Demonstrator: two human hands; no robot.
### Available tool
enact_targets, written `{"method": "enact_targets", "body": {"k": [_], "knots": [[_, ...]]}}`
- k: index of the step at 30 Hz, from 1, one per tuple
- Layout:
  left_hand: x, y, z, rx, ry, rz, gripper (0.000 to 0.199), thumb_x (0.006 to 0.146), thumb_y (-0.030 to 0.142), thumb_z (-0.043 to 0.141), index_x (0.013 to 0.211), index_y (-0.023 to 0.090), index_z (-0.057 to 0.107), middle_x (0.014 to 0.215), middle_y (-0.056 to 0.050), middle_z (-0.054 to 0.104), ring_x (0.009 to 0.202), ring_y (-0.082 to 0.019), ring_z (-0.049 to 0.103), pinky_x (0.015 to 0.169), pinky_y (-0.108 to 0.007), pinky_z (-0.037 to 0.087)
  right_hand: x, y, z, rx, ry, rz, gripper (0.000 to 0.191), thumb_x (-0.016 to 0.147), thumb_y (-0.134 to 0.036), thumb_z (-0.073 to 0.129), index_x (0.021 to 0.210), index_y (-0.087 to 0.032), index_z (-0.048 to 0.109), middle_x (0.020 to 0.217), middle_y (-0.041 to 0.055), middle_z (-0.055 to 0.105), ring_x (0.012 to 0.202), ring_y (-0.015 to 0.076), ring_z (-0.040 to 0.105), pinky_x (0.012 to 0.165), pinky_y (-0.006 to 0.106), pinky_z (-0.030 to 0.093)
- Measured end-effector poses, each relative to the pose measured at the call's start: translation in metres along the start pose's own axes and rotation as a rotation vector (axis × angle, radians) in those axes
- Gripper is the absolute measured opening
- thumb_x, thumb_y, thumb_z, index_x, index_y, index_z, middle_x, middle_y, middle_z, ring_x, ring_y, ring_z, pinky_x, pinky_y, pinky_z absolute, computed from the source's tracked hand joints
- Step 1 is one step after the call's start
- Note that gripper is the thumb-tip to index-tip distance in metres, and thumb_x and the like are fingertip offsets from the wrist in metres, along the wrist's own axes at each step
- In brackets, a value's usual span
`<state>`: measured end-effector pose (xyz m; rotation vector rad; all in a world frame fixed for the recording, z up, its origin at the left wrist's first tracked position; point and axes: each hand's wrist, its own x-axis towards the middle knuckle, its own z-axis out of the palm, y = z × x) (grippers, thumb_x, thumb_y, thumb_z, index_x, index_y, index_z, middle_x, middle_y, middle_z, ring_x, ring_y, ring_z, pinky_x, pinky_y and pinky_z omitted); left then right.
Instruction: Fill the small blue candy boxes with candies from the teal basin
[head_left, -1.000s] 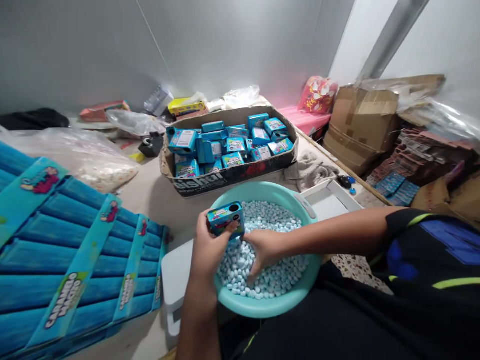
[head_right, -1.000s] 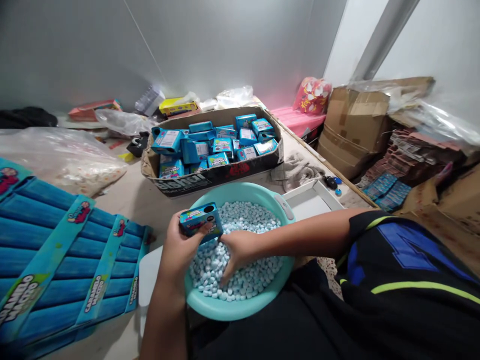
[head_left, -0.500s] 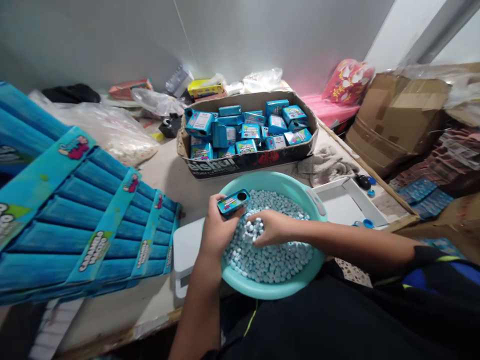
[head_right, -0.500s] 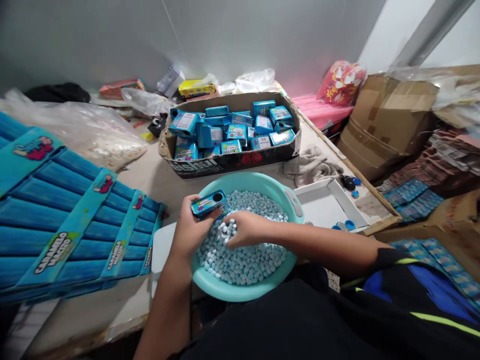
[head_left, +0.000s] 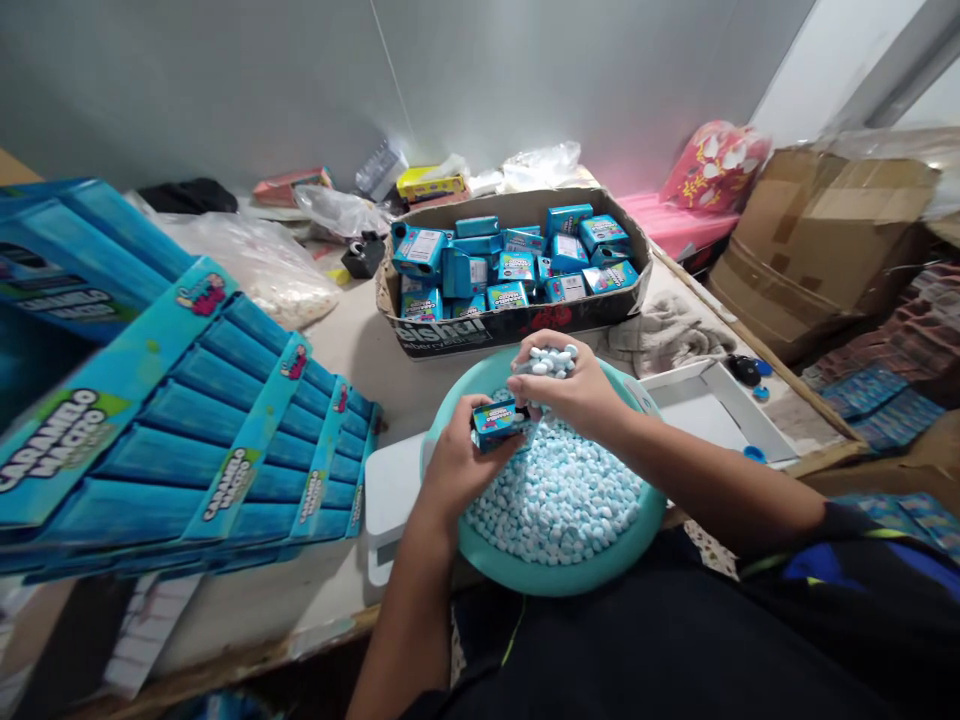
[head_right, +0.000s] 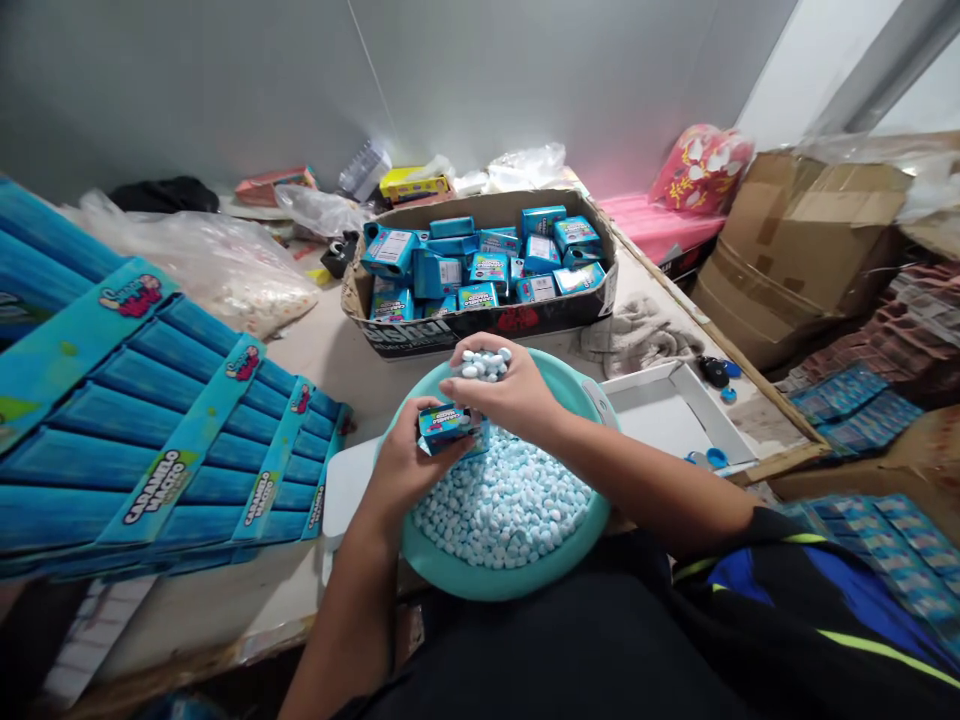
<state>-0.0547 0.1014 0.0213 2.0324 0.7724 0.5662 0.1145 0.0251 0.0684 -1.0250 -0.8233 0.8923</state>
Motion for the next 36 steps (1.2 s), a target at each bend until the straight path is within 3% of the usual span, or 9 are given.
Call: {"method": "enact_targets", "body": {"k": [6,12,20,30,36], "knots": [[0.000,0.001,-0.001,0.075,-0.007,-0.024,0.051,0.078,0.047,0.077,0.117,0.024,0.053,0.098,0.000,0.069,0.084,-0.020,0.069,0.075,-0.031,0.055,0.005,0.027,0.007,0.139,0.164,-0.005,0.040,0.064,-0.039,0.089,0.082,-0.022,0.057,0.068,-0.0055,0.061,0.059,0.0132,0.063,0.048,0.022,0.051],[0.003,0.007,-0.005,0.102,-0.121,0.011,0.046,0.082,0.046,0.074,0.119,0.025,0.054,0.104,-0.002,0.070,0.090,-0.022,0.070,0.079,-0.033,0.056,0.003,0.035,0.006,0.148,0.240,0.036,0.043,0.064,-0.041,0.090,0.082,-0.022,0.056,0.077,-0.0046,0.063,0.069,0.0136,0.066,0.063,0.026,0.055],[0.004,0.007,-0.003,0.058,-0.138,-0.017,0.046,0.084,0.045,0.072,0.120,0.024,0.054,0.104,-0.004,0.070,0.094,-0.024,0.070,0.081,-0.035,0.056,-0.001,0.031,0.004,0.094,0.216,0.028,0.041,0.067,-0.043,0.089,0.081,-0.021,0.057,0.078,-0.0039,0.062,0.065,0.0112,0.060,0.061,0.024,0.049],[0.002,0.007,-0.003,0.074,-0.122,-0.014,0.045,0.085,0.045,0.073,0.121,0.025,0.053,0.106,-0.003,0.069,0.093,-0.022,0.069,0.080,-0.033,0.054,-0.002,0.036,0.004,0.102,0.183,-0.053,0.035,0.069,-0.037,0.089,0.082,-0.021,0.061,0.083,-0.0024,0.064,0.073,0.0114,0.060,0.070,0.026,0.051],[0.001,0.008,-0.002,0.077,-0.111,-0.034,0.046,0.085,0.046,0.073,0.121,0.024,0.053,0.105,-0.003,0.069,0.093,-0.023,0.069,0.080,-0.033,0.054,-0.002,0.034,0.001,0.075,0.161,-0.028,0.034,0.074,-0.045,0.084,0.084,-0.022,0.061,0.084,-0.0015,0.064,0.074,0.0135,0.063,0.076,0.030,0.054]]}}
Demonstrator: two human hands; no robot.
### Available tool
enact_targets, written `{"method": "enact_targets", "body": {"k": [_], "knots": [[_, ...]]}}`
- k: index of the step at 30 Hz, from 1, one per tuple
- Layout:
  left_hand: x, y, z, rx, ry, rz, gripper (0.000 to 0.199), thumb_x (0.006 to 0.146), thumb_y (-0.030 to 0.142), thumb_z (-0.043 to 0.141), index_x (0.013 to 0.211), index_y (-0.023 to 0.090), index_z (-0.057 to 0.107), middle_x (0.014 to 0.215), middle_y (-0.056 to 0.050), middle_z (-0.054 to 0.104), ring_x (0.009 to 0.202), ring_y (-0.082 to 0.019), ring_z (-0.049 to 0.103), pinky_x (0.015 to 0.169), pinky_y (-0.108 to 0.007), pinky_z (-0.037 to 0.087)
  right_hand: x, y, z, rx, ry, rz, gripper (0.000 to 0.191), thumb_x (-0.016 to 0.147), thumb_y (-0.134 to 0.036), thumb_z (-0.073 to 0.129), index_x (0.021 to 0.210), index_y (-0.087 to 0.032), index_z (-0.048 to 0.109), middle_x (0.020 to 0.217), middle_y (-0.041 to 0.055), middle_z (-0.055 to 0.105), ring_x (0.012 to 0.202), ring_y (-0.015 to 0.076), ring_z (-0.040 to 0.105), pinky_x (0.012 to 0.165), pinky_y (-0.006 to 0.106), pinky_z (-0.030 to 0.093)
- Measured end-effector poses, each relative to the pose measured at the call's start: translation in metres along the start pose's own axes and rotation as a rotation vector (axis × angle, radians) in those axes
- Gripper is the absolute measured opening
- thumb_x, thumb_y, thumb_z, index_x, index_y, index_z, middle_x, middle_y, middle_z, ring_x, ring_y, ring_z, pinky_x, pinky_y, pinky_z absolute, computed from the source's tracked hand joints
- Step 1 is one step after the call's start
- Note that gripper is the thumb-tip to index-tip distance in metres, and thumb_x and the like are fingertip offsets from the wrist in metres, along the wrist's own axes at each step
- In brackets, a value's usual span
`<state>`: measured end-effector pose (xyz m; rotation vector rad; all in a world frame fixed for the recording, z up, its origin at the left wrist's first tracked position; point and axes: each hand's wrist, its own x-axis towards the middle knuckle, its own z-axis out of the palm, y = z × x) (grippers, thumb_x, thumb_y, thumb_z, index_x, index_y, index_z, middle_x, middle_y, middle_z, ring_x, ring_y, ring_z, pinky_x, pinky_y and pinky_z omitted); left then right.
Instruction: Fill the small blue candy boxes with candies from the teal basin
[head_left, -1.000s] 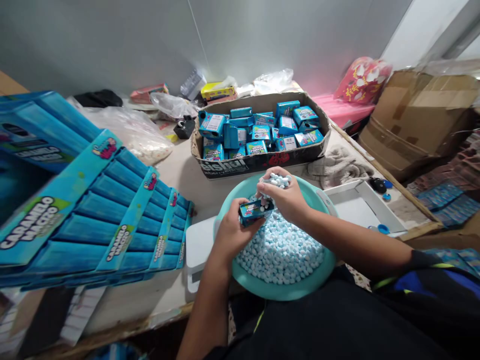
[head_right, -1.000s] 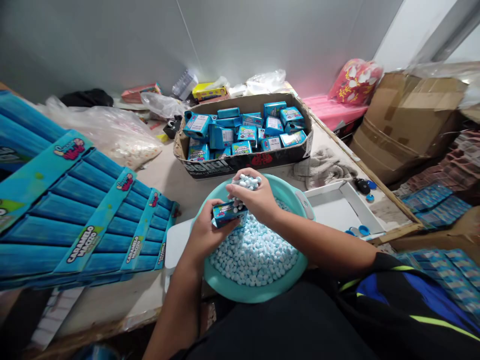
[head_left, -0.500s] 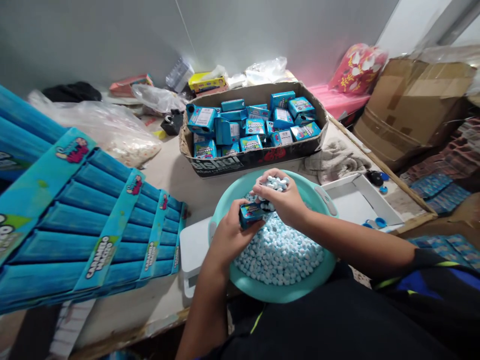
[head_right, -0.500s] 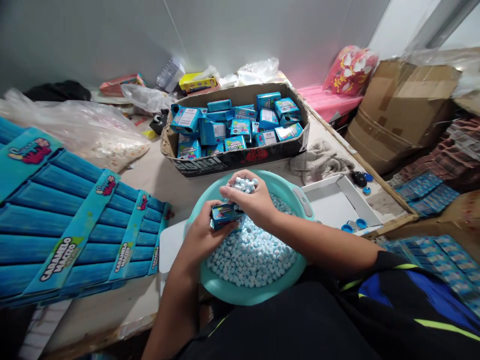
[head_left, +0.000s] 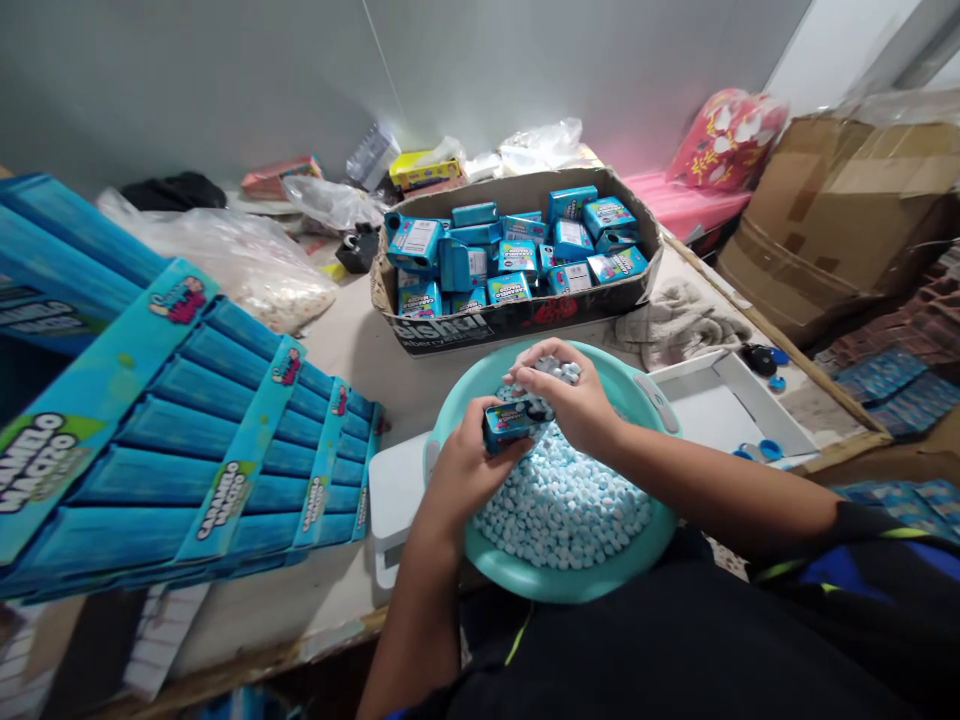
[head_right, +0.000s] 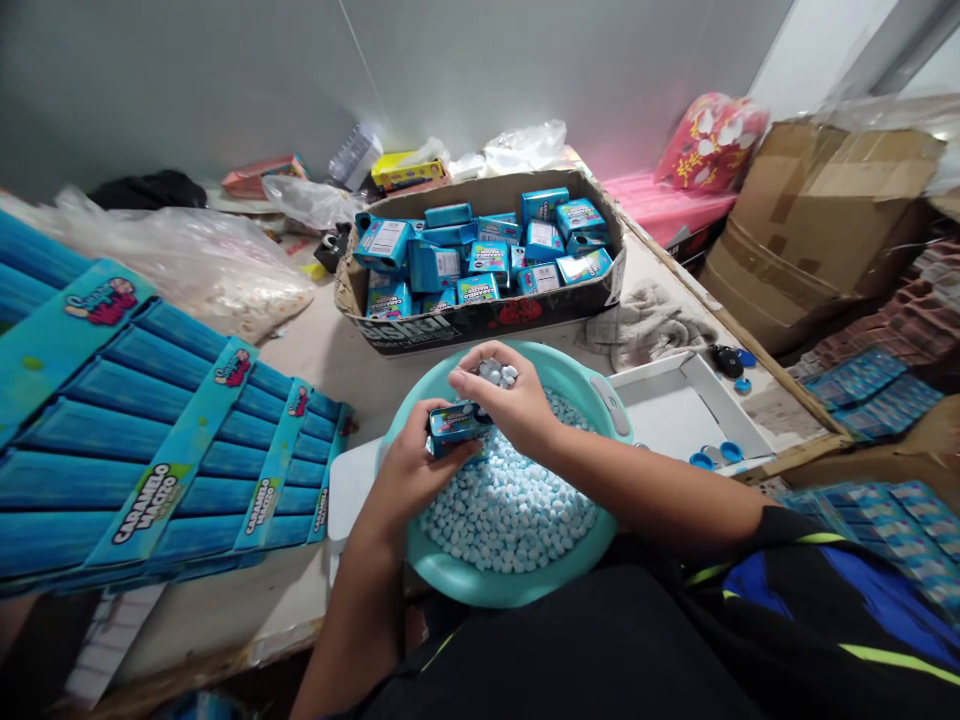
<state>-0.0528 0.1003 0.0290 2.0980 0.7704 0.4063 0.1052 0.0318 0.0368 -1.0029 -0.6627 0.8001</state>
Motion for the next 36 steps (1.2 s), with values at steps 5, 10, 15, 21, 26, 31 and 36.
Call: {"method": "enact_targets", "body": {"k": [5,10,15,21,26,31,36], "knots": [[-0.001,0.002,-0.001,-0.035,0.005,0.012,0.046,0.085,0.046,0.072,0.121,0.024,0.054,0.105,-0.004,0.069,0.092,-0.022,0.068,0.077,-0.031,0.054,-0.001,-0.001,-0.002,0.027,-0.058,-0.050,0.029,0.080,-0.046,0.078,0.085,-0.022,0.064,0.085,0.0003,0.067,0.082,0.0167,0.066,0.079,0.031,0.054],[-0.001,0.003,-0.002,-0.010,0.039,0.000,0.046,0.084,0.048,0.073,0.119,0.024,0.055,0.102,-0.003,0.070,0.089,-0.022,0.068,0.077,-0.031,0.054,0.000,0.000,-0.003,0.029,-0.090,-0.078,0.031,0.080,-0.051,0.074,0.087,-0.022,0.065,0.086,0.0011,0.068,0.085,0.0183,0.067,0.081,0.033,0.053],[-0.001,0.002,-0.001,-0.009,0.021,0.012,0.043,0.085,0.046,0.072,0.119,0.025,0.055,0.099,-0.001,0.070,0.086,-0.020,0.067,0.076,-0.029,0.053,0.000,-0.001,-0.003,0.026,-0.124,-0.119,0.029,0.085,-0.051,0.068,0.085,-0.022,0.067,0.085,0.0015,0.067,0.083,0.0174,0.065,0.082,0.033,0.053],[-0.002,0.002,-0.002,0.001,0.023,-0.003,0.045,0.084,0.048,0.072,0.119,0.025,0.056,0.100,-0.001,0.070,0.084,-0.020,0.067,0.073,-0.030,0.053,-0.001,-0.005,-0.003,-0.069,-0.162,-0.201,0.031,0.090,-0.051,0.063,0.081,-0.022,0.068,0.086,0.0033,0.068,0.086,0.0195,0.064,0.086,0.036,0.052],[0.000,0.000,-0.004,0.010,0.032,-0.005,0.045,0.084,0.048,0.071,0.119,0.025,0.057,0.101,-0.002,0.071,0.088,-0.022,0.068,0.074,-0.032,0.054,0.000,-0.009,-0.002,-0.206,-0.263,-0.336,0.037,0.093,-0.052,0.061,0.074,-0.021,0.065,0.087,0.0059,0.067,0.088,0.0212,0.065,0.085,0.038,0.053],[0.003,0.000,-0.005,0.039,0.075,-0.014,0.046,0.082,0.046,0.071,0.119,0.022,0.059,0.100,-0.004,0.072,0.089,-0.025,0.069,0.074,-0.034,0.054,0.003,-0.007,-0.005,-0.440,-0.458,-0.500,0.031,0.097,-0.047,0.055,0.083,-0.021,0.065,0.096,0.0092,0.069,0.091,0.0196,0.065,0.086,0.036,0.055],[0.004,-0.004,-0.002,0.006,0.148,-0.006,0.045,0.080,0.046,0.072,0.116,0.022,0.058,0.102,-0.005,0.071,0.092,-0.025,0.069,0.075,-0.033,0.054,0.008,-0.007,-0.011,-0.531,-0.557,-0.632,0.025,0.098,-0.041,0.054,0.103,-0.020,0.066,0.108,0.0124,0.071,0.103,0.0210,0.066,0.094,0.038,0.055]]}}
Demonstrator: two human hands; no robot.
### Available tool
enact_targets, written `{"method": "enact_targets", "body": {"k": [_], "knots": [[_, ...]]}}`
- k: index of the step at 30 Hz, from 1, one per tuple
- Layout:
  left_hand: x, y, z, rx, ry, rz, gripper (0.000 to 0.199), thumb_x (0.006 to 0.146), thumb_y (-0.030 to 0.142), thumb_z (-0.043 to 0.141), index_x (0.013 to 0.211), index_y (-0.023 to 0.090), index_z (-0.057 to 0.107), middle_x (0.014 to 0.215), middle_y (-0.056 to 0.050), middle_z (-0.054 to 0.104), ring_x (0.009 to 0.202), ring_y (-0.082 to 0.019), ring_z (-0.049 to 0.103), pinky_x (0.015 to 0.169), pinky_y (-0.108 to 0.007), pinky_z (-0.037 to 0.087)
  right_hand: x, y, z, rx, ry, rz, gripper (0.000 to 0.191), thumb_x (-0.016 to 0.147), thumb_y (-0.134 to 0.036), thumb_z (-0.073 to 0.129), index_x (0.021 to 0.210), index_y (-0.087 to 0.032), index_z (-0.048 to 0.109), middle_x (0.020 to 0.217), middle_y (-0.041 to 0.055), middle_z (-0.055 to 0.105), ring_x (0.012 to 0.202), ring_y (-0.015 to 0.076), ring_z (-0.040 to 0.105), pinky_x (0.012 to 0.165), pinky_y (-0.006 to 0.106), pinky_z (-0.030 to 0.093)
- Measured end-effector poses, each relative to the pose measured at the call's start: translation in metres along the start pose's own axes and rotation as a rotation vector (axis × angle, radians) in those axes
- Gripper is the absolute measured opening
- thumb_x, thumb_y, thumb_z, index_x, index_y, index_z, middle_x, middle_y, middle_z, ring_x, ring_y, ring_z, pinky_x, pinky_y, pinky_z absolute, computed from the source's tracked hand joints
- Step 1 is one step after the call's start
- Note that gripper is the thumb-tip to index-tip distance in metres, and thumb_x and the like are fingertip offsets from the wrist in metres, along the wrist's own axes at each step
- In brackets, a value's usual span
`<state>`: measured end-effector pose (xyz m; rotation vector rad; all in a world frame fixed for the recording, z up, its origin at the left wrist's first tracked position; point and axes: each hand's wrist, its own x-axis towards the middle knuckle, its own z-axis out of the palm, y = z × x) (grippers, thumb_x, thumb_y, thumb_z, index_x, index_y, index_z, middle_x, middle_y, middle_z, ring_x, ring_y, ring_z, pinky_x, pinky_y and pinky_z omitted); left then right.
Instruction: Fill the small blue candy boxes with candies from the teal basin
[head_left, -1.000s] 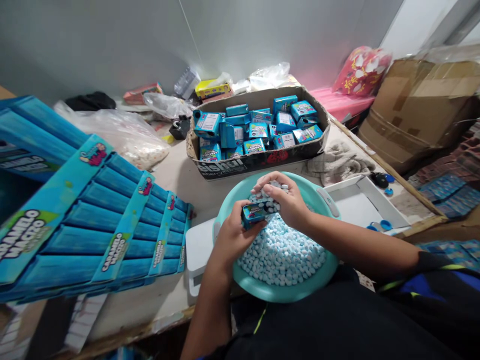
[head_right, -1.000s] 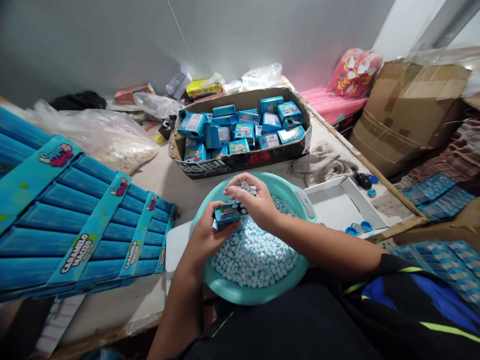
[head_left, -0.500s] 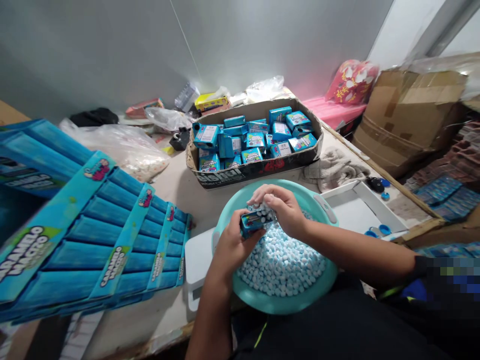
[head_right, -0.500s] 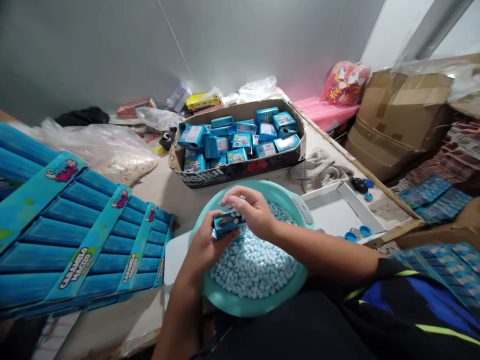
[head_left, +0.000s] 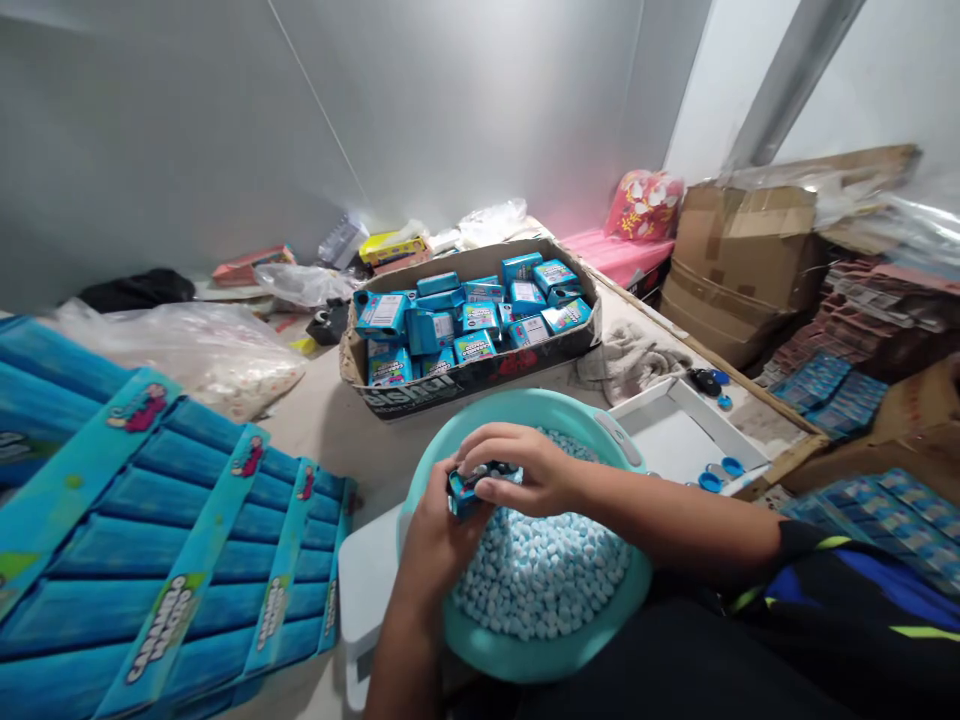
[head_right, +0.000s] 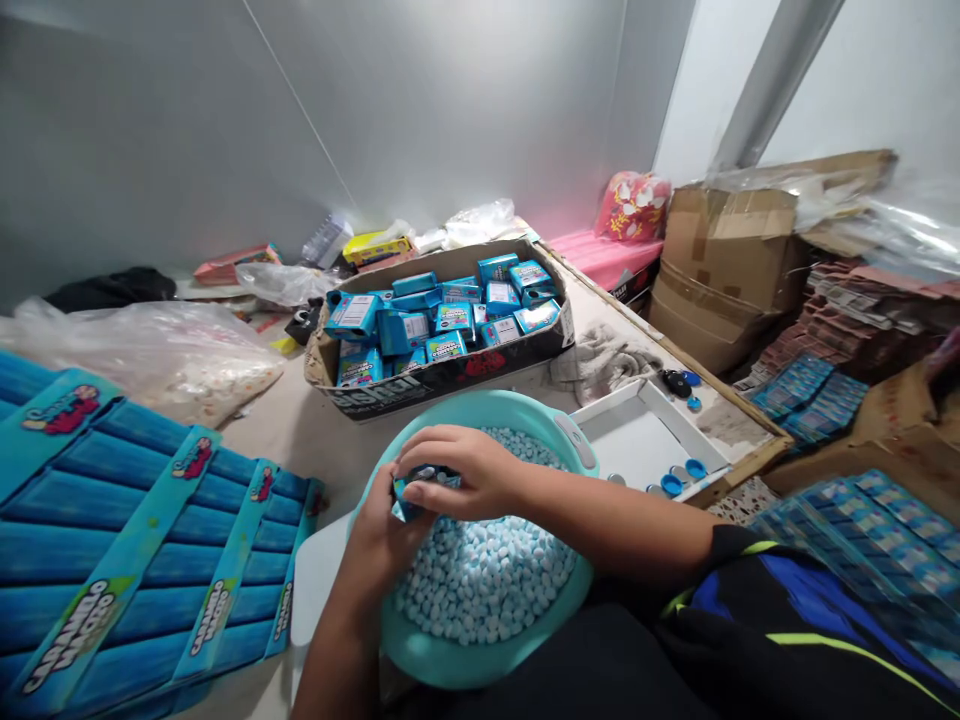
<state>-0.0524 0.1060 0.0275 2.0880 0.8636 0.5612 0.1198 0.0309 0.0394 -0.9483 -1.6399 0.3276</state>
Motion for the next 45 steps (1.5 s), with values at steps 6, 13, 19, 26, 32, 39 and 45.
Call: {"method": "enact_targets", "body": {"k": [6,13,19,26,32,39,45], "knots": [[0.001,-0.005,0.000,-0.025,0.049,-0.052,0.046,0.077,0.048,0.076,0.110,0.024,0.055,0.100,-0.003,0.070,0.086,-0.021,0.069,0.076,-0.031,0.053,-0.002,0.001,-0.012,0.038,0.081,0.154,0.034,0.101,-0.047,0.051,0.120,-0.021,0.064,0.119,0.0110,0.069,0.114,0.0221,0.063,0.095,0.038,0.053],[0.001,-0.005,0.000,-0.104,0.091,-0.124,0.049,0.075,0.047,0.079,0.110,0.022,0.053,0.094,-0.001,0.066,0.084,-0.019,0.067,0.075,-0.029,0.052,-0.003,0.006,-0.011,-0.110,-0.012,0.343,0.026,0.099,-0.035,0.055,0.120,-0.021,0.064,0.120,0.0097,0.067,0.113,0.0212,0.062,0.098,0.038,0.050],[0.003,-0.009,0.003,-0.156,0.116,-0.153,0.050,0.074,0.045,0.079,0.110,0.022,0.053,0.096,-0.001,0.066,0.085,-0.019,0.067,0.075,-0.027,0.052,-0.007,0.019,-0.007,-0.260,-0.051,0.338,0.012,0.094,-0.027,0.063,0.100,-0.020,0.070,0.109,0.0077,0.067,0.096,0.0188,0.065,0.086,0.033,0.054],[0.005,-0.011,0.003,-0.137,0.109,-0.143,0.049,0.073,0.044,0.079,0.109,0.023,0.054,0.095,-0.001,0.066,0.084,-0.019,0.067,0.076,-0.028,0.052,-0.007,0.022,-0.008,-0.342,-0.037,0.330,0.010,0.091,-0.022,0.065,0.094,-0.019,0.074,0.095,0.0055,0.066,0.085,0.0168,0.064,0.080,0.030,0.053],[0.004,-0.012,0.003,-0.096,0.085,-0.140,0.048,0.075,0.043,0.078,0.112,0.024,0.054,0.099,-0.001,0.066,0.088,-0.019,0.066,0.079,-0.028,0.051,-0.008,0.020,-0.004,-0.418,-0.078,0.271,0.016,0.092,-0.017,0.060,0.089,-0.019,0.075,0.089,0.0058,0.066,0.081,0.0167,0.063,0.075,0.028,0.051],[0.003,-0.016,0.002,-0.127,0.025,-0.115,0.047,0.078,0.043,0.076,0.113,0.024,0.052,0.100,0.000,0.065,0.090,-0.019,0.066,0.082,-0.029,0.052,-0.009,0.020,-0.002,-0.397,-0.024,0.296,0.014,0.091,-0.014,0.061,0.089,-0.018,0.074,0.085,0.0038,0.071,0.072,0.0142,0.062,0.068,0.026,0.048],[0.002,-0.010,0.000,-0.088,0.018,-0.089,0.041,0.076,0.039,0.076,0.107,0.023,0.054,0.093,0.001,0.064,0.083,-0.018,0.064,0.075,-0.027,0.049,-0.008,0.016,0.000,-0.396,-0.036,0.222,0.012,0.090,-0.013,0.063,0.089,-0.019,0.073,0.085,0.0035,0.073,0.077,0.0164,0.064,0.073,0.028,0.050]]}}
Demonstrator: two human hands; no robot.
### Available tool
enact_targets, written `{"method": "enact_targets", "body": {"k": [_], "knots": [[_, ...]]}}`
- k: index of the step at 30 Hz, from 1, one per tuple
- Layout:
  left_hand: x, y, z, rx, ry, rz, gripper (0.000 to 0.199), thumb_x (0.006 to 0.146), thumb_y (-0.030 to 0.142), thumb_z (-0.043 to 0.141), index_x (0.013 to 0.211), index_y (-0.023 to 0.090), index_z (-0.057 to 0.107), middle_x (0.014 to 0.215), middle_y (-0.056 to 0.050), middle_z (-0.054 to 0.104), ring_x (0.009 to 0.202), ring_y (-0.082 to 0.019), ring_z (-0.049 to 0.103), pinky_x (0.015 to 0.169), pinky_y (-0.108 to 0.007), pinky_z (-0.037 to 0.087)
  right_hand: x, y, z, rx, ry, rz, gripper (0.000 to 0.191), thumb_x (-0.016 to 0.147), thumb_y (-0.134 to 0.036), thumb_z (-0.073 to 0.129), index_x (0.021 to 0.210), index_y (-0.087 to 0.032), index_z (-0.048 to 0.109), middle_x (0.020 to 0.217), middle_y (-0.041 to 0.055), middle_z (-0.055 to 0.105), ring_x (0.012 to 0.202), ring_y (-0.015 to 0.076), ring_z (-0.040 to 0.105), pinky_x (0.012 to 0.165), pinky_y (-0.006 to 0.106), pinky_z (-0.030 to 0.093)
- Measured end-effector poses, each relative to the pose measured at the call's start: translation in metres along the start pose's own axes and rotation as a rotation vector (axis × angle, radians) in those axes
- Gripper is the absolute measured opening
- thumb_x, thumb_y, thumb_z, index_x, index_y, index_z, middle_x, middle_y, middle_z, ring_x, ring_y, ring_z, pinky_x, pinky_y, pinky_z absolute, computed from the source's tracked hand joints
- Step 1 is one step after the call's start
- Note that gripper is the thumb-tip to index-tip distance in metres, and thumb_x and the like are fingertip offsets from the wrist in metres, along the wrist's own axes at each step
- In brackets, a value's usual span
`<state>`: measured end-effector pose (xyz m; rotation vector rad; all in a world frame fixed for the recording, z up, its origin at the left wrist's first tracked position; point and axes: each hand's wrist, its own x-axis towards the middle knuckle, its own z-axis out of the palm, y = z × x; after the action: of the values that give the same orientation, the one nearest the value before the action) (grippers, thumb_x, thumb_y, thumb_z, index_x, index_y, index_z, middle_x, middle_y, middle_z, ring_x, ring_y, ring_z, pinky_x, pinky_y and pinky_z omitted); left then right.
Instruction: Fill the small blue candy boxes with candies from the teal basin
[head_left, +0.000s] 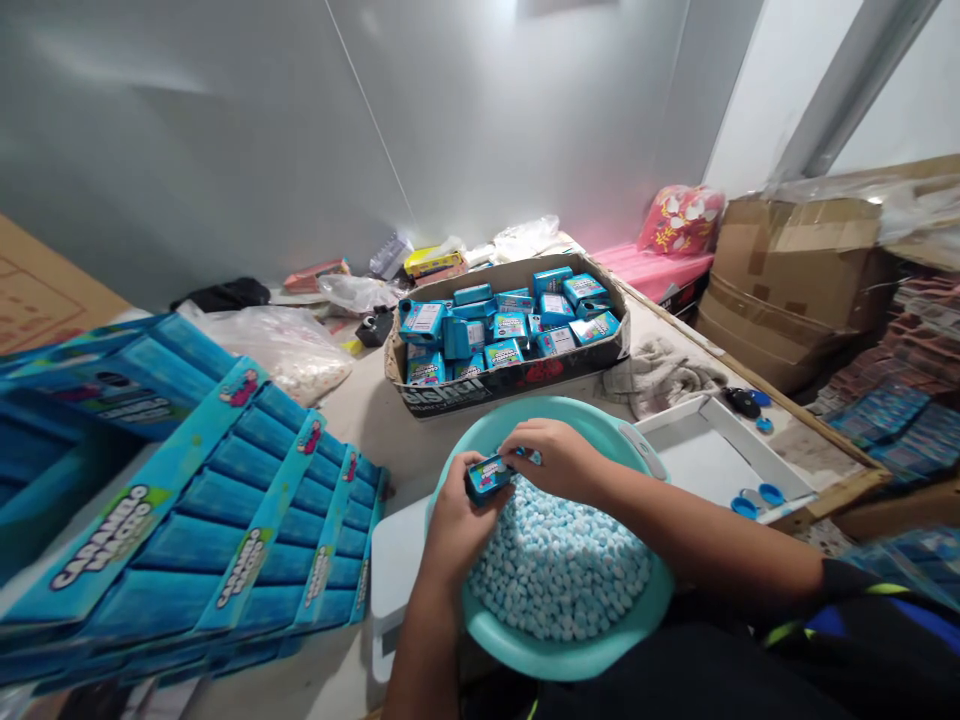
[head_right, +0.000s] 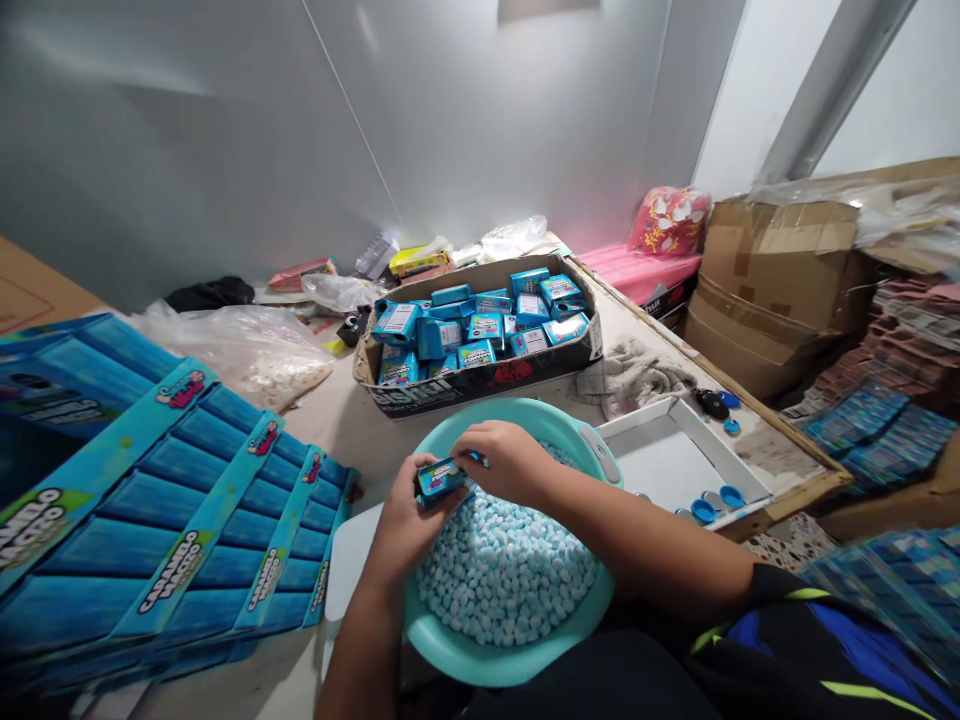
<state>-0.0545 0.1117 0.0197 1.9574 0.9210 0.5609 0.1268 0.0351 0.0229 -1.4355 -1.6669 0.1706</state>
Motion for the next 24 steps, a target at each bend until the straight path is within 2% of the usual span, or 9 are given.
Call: {"method": "enact_targets", "body": {"k": [10,16,21,24], "knots": [[-0.002,0.006,-0.001,-0.013,-0.025,0.009,0.039,0.077,0.039,0.076,0.107,0.022,0.057,0.092,0.001,0.065,0.082,-0.017,0.062,0.073,-0.025,0.047,-0.001,-0.012,-0.003,-0.025,-0.072,-0.169,0.016,0.096,-0.020,0.055,0.100,-0.019,0.070,0.098,0.0084,0.069,0.089,0.0198,0.062,0.082,0.034,0.052],[0.000,0.003,0.000,-0.069,-0.007,0.007,0.043,0.071,0.035,0.079,0.105,0.022,0.057,0.091,0.001,0.065,0.081,-0.017,0.062,0.073,-0.024,0.048,-0.003,-0.010,0.003,-0.015,-0.051,-0.162,0.018,0.091,-0.011,0.054,0.093,-0.018,0.071,0.097,0.0082,0.069,0.091,0.0201,0.062,0.083,0.034,0.052],[0.001,0.003,0.000,-0.104,0.037,-0.035,0.044,0.071,0.040,0.080,0.105,0.021,0.057,0.089,0.001,0.065,0.080,-0.017,0.063,0.072,-0.026,0.050,-0.003,-0.006,0.004,0.045,0.004,-0.114,0.026,0.089,-0.008,0.052,0.103,-0.020,0.071,0.104,0.0080,0.072,0.096,0.0200,0.065,0.086,0.034,0.054],[0.001,0.002,0.000,-0.126,0.033,-0.057,0.048,0.069,0.036,0.081,0.108,0.022,0.057,0.092,0.001,0.067,0.082,-0.018,0.064,0.074,-0.026,0.051,-0.003,-0.008,0.003,0.081,0.022,-0.127,0.032,0.088,-0.006,0.051,0.110,-0.021,0.069,0.111,0.0086,0.072,0.102,0.0200,0.066,0.089,0.034,0.055]]}}
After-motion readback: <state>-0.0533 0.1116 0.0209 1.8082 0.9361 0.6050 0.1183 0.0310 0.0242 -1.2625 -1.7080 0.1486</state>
